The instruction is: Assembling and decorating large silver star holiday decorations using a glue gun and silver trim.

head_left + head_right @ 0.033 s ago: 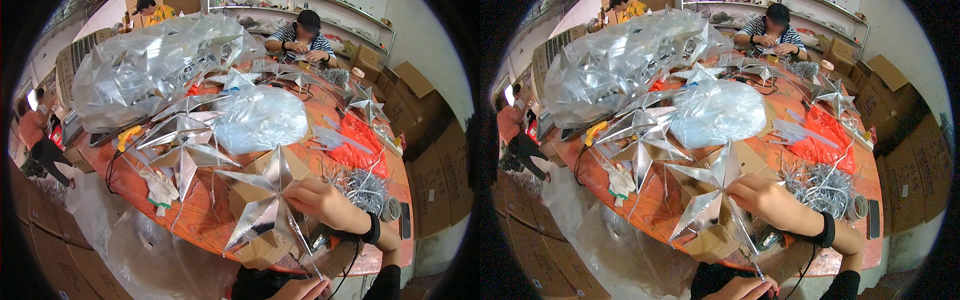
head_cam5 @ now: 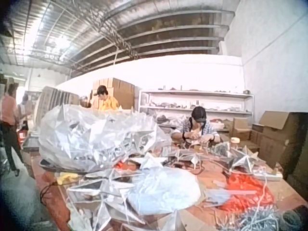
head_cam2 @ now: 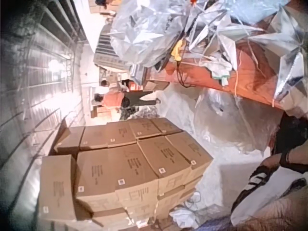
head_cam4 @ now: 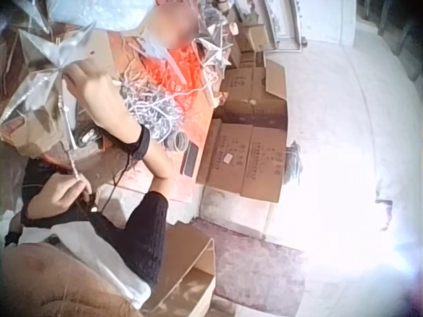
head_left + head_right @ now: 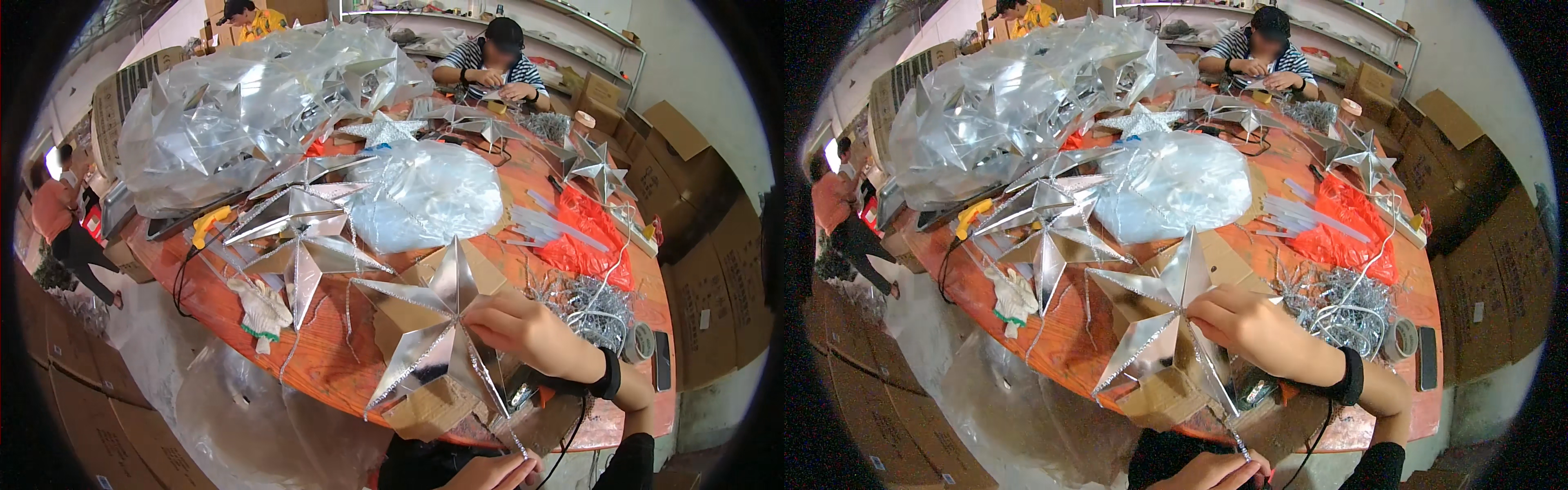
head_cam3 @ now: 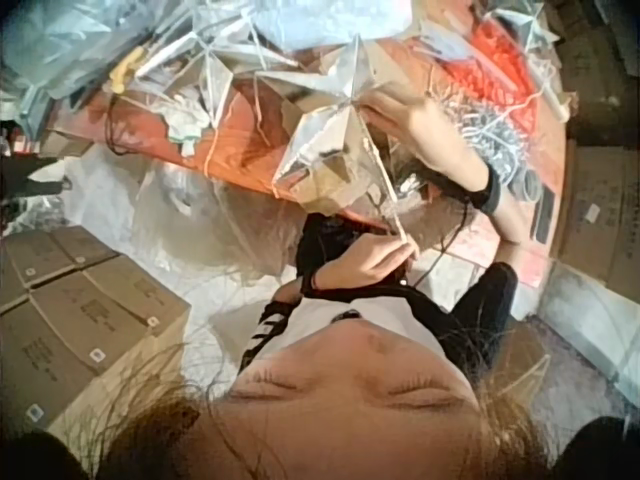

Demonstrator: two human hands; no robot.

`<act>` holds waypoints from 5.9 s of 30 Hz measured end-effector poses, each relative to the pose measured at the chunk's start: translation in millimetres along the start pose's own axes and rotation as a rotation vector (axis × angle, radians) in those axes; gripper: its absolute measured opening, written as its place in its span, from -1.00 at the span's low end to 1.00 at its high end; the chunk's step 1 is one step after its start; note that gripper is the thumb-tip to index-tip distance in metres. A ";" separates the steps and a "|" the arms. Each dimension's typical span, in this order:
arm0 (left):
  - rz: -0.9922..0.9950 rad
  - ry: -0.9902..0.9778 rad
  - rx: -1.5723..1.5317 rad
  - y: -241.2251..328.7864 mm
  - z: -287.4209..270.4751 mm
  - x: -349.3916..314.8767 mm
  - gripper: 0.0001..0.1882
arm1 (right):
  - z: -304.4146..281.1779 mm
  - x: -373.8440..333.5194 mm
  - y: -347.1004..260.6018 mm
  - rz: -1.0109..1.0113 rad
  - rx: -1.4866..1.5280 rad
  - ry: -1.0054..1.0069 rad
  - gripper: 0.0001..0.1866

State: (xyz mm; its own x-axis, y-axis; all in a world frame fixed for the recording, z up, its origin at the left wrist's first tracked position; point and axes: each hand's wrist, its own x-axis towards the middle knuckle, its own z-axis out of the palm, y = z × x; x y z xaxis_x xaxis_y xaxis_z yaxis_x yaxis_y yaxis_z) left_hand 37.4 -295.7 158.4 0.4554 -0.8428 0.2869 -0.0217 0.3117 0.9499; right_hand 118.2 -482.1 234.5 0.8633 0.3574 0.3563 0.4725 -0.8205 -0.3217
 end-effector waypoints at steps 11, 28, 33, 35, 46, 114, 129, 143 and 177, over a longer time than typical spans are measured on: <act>0.008 -0.072 0.030 -3.4 5.4 3.2 -0.80 | 0.5 -0.7 0.3 -0.009 0.004 -0.029 -0.77; -0.023 -0.147 0.074 -20.0 13.3 4.2 -0.80 | -2.3 0.4 0.1 -0.041 0.020 -0.035 -0.75; -0.056 -0.117 0.018 -16.8 13.3 8.2 -0.81 | -0.9 0.4 3.3 -0.060 0.008 -0.038 -0.75; -0.079 -0.119 0.026 -15.8 13.0 8.5 -0.81 | -0.4 -0.3 4.3 -0.064 0.012 -0.035 -0.74; -0.067 -0.099 0.090 -17.0 9.7 9.5 -0.79 | 4.2 -2.5 8.3 -0.062 0.043 -0.005 -0.74; -0.594 -0.050 0.407 -51.0 -39.9 -71.7 -0.73 | -20.9 -75.7 14.6 0.283 -0.024 0.068 -0.71; -0.601 -0.154 0.648 -71.1 -22.2 -80.7 -0.68 | -46.7 -119.7 -24.7 0.141 0.232 -0.106 -0.79; -0.355 0.318 -0.021 -51.2 -33.5 -55.9 -0.75 | -50.9 -133.9 6.0 0.435 0.249 0.140 -0.82; -0.386 0.375 0.075 -59.1 -32.8 -52.3 -0.74 | -47.4 -143.2 19.5 0.439 0.121 -0.355 -0.51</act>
State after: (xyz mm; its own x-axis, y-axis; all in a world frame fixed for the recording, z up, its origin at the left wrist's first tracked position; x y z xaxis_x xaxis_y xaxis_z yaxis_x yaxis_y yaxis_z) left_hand 44.0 -255.7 83.3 0.7286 -0.6714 -0.1357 0.1528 -0.0338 0.9877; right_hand -4.6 -570.4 218.8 0.9798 0.1402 -0.1424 0.0559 -0.8764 -0.4783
